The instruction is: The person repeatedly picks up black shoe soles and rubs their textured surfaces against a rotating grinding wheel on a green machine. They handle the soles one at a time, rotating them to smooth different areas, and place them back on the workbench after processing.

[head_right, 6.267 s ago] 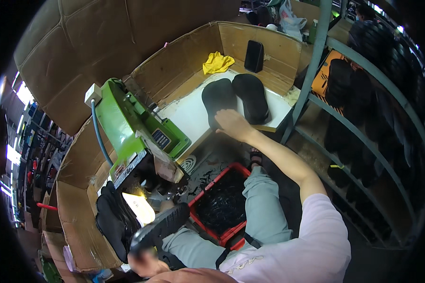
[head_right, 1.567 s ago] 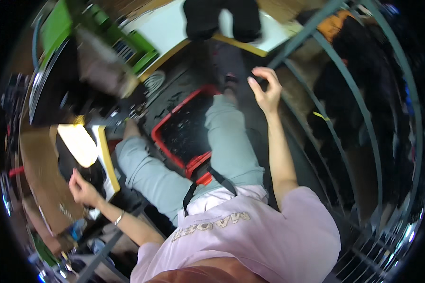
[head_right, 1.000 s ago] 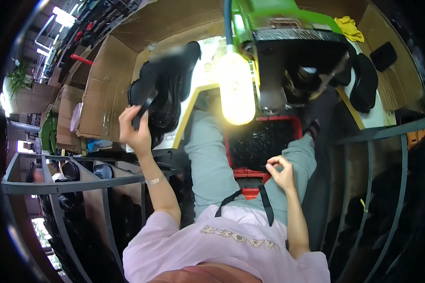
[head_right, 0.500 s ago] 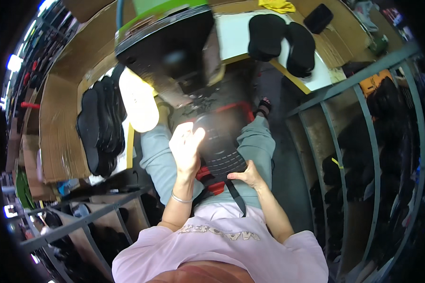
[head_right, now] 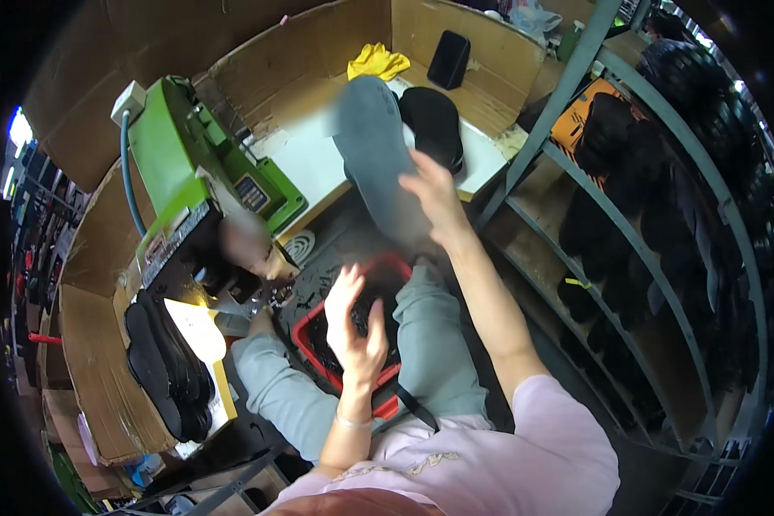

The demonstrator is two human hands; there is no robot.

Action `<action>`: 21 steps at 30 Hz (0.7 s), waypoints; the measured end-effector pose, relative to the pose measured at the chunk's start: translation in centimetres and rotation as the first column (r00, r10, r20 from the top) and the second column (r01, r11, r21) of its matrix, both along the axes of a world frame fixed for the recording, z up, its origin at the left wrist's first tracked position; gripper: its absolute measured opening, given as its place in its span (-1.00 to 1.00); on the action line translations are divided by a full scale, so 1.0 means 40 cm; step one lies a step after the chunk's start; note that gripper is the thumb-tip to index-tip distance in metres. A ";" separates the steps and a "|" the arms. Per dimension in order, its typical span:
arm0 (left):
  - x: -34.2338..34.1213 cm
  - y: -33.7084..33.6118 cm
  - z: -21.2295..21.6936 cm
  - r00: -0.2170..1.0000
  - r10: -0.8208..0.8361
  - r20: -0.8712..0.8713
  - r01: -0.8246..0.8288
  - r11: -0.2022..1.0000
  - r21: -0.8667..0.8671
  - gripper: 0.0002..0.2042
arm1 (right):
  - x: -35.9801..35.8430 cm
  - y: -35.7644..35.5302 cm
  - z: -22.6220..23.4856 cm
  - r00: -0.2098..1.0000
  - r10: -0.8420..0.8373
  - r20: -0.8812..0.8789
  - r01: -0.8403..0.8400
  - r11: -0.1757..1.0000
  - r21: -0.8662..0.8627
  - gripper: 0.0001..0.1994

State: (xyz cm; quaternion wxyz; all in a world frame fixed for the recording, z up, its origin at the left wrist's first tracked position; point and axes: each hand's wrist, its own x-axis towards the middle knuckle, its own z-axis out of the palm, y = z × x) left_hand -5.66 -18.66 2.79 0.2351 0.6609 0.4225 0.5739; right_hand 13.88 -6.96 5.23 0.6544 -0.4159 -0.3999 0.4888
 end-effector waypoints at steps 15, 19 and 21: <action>-0.891 -0.128 0.037 0.438 0.627 -0.645 -0.750 0.650 0.123 -0.61 | 0.063 0.353 -0.223 0.573 -0.364 0.734 0.388 0.910 0.147 -0.46; -0.902 -0.098 -0.016 0.488 0.682 -0.545 -0.723 0.666 0.186 -0.81 | 0.008 0.209 -0.267 0.263 -0.667 0.697 0.225 0.745 0.628 -0.47; -0.918 -0.086 -0.018 0.485 0.685 -0.544 -0.709 0.672 0.213 -0.87 | -0.065 0.113 -0.297 0.500 -0.530 0.685 0.341 0.847 0.407 -0.60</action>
